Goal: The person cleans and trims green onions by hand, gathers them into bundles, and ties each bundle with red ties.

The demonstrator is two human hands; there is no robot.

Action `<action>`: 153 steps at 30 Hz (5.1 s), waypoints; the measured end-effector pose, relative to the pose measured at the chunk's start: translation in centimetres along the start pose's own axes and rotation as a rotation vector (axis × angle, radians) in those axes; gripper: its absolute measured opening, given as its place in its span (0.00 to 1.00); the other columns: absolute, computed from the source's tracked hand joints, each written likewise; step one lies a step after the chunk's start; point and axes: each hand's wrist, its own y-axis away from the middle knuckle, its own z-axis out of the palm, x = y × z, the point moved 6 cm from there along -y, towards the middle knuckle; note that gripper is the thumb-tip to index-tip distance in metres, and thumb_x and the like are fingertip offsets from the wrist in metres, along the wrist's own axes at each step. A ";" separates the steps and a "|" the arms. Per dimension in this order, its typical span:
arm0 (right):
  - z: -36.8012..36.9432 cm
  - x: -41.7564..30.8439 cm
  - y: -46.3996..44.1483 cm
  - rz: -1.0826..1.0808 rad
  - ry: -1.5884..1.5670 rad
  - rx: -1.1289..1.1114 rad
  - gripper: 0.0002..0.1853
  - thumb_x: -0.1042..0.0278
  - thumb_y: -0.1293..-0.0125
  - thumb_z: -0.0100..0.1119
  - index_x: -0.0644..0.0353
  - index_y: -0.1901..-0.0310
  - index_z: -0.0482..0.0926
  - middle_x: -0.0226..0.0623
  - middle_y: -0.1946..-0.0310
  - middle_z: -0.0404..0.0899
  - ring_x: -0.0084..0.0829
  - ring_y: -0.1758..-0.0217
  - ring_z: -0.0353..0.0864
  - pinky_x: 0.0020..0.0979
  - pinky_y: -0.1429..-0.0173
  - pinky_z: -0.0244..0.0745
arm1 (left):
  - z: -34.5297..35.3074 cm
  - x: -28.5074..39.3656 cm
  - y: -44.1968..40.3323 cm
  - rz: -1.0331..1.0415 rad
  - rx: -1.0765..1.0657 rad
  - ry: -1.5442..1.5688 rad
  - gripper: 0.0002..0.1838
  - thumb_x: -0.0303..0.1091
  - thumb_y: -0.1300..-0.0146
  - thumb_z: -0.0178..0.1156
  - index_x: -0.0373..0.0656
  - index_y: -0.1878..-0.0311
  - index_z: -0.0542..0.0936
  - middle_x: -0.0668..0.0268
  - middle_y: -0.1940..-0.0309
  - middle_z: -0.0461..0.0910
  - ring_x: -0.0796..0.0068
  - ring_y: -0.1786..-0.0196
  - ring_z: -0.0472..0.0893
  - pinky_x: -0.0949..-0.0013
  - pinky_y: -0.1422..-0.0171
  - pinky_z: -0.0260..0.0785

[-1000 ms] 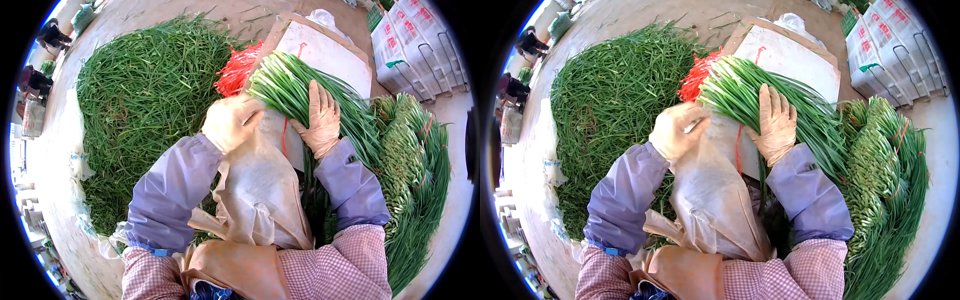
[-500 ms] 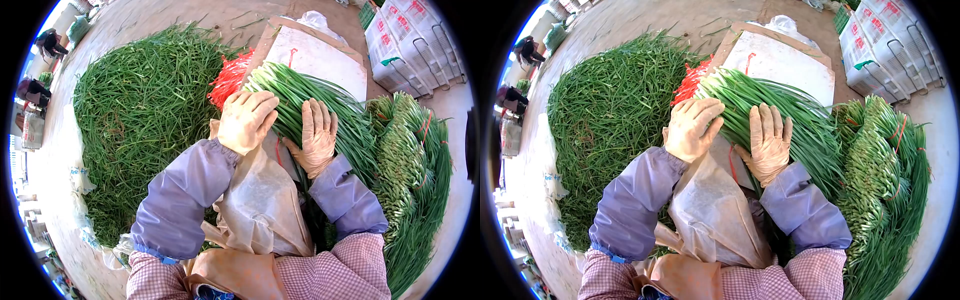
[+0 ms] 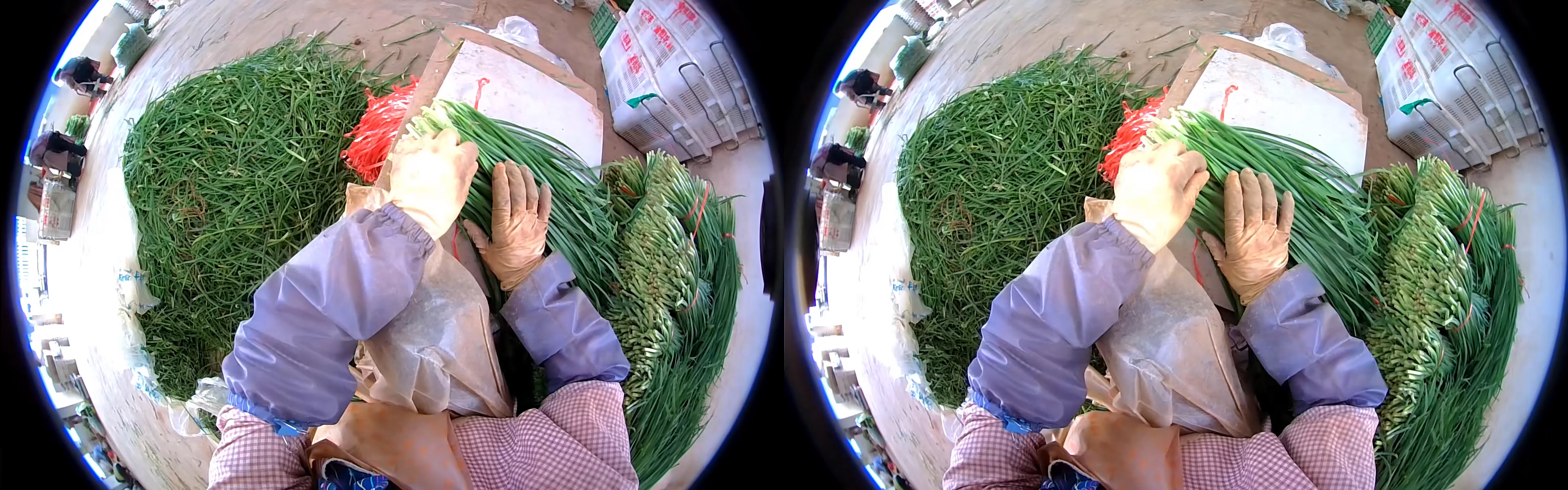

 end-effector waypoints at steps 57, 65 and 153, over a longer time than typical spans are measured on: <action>-1.8 0.4 0.3 -0.037 -0.109 0.057 0.52 0.62 0.56 0.75 0.50 0.27 0.58 0.39 0.32 0.63 0.47 0.30 0.63 0.60 0.29 0.53 | -11.6 -14.2 2.2 -0.467 0.127 -0.047 0.32 0.32 0.42 0.67 0.39 0.33 0.71 0.52 0.40 0.76 0.60 0.38 0.76 0.61 0.32 0.68; -2.2 1.8 -1.0 -0.043 -0.111 -0.017 0.50 0.62 0.56 0.75 0.54 0.29 0.61 0.38 0.35 0.68 0.43 0.32 0.67 0.54 0.28 0.54 | -1.2 0.7 1.5 0.490 -0.362 -0.187 0.53 0.47 0.48 0.70 0.57 0.22 0.51 0.63 0.22 0.50 0.52 0.20 0.47 0.40 0.20 0.23; 6.1 7.2 -6.3 0.570 -1.312 -0.254 0.06 0.74 0.36 0.64 0.64 0.59 0.83 0.28 0.69 0.83 0.17 0.68 0.77 0.20 0.61 0.72 | -5.3 2.0 7.2 0.308 0.086 0.150 0.11 0.41 0.54 0.72 0.57 0.66 0.84 0.77 0.45 0.80 0.63 0.35 0.73 0.48 0.30 0.58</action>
